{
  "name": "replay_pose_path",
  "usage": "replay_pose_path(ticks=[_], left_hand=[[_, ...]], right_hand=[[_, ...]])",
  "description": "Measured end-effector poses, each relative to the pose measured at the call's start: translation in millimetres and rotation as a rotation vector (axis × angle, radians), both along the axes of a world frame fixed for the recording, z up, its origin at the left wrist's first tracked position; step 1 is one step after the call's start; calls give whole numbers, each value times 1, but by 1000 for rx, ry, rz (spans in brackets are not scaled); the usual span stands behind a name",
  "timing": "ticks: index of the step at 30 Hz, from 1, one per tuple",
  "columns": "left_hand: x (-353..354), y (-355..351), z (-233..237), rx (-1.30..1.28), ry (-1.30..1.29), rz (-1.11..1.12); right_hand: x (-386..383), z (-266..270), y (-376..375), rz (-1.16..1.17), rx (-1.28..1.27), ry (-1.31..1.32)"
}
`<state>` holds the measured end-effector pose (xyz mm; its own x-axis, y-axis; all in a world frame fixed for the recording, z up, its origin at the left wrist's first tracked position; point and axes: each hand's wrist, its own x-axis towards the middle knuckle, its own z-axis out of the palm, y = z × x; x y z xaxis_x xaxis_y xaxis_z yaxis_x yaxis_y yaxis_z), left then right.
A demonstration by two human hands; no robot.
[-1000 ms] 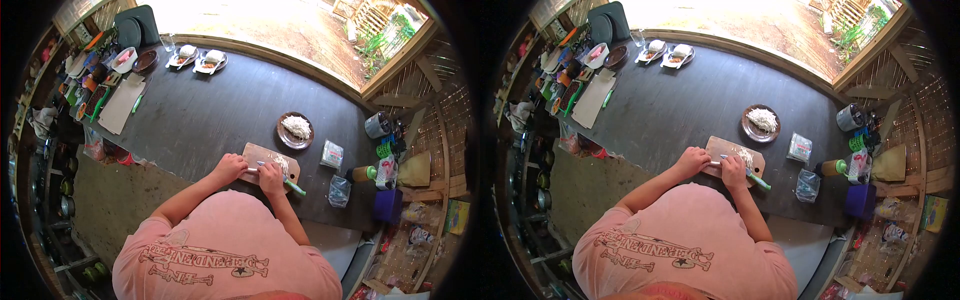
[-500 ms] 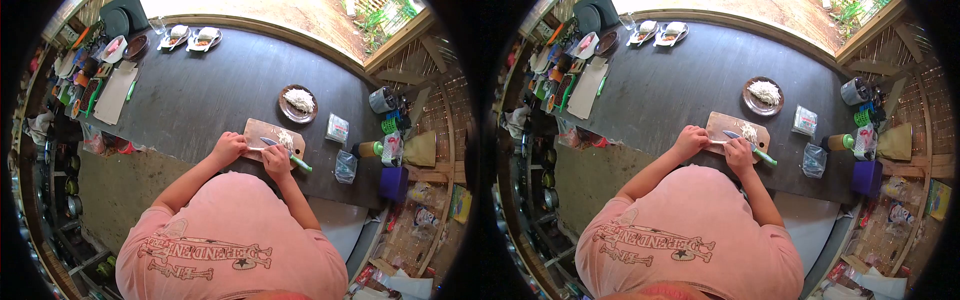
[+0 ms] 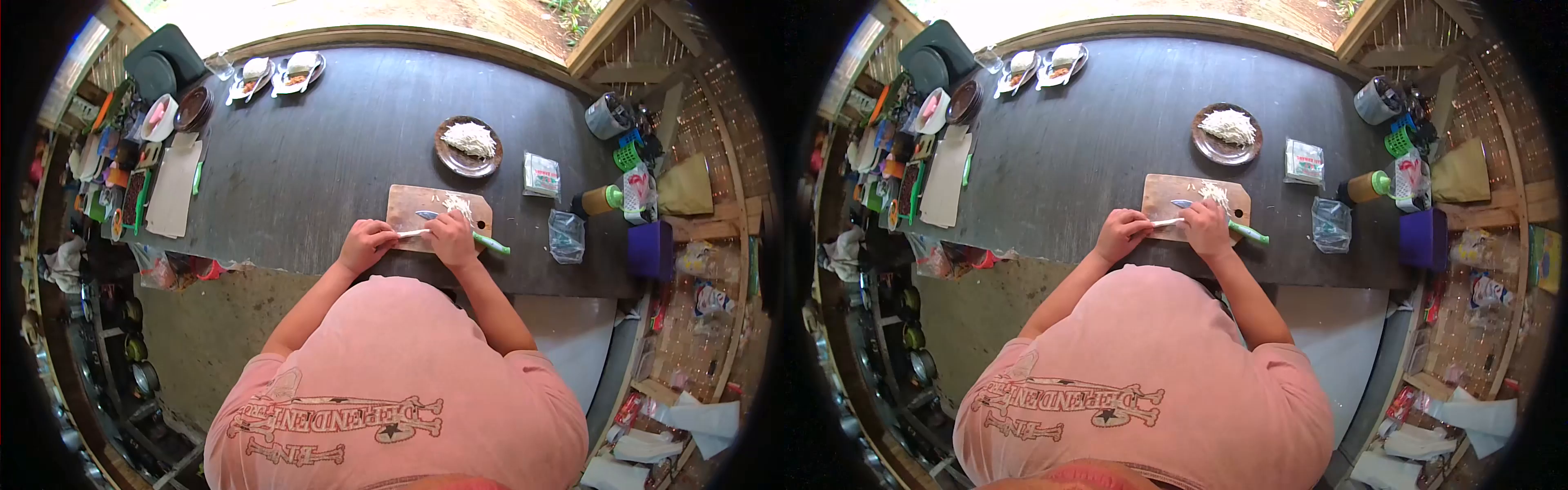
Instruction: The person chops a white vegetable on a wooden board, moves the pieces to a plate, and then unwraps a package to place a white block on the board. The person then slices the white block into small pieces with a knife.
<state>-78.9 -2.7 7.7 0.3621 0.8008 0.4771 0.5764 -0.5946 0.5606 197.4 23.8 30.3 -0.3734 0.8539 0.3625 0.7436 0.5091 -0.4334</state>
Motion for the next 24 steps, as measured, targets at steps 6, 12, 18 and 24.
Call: replay_pose_path(ticks=[6, 12, 18, 24], left_hand=[[0, 1, 4, -57, -3, -14], [4, 1, 5, -31, 9, 11], [18, 1, 14, 24, 136, 67], [32, 13, 19, 28, 185, -3]], right_hand=[[51, 11, -25, -177, 59, 91], [97, 7, -46, -331, -57, -167], [95, 16, -47, -213, -100, -231], [94, -1, -67, -221, -186, -39]])
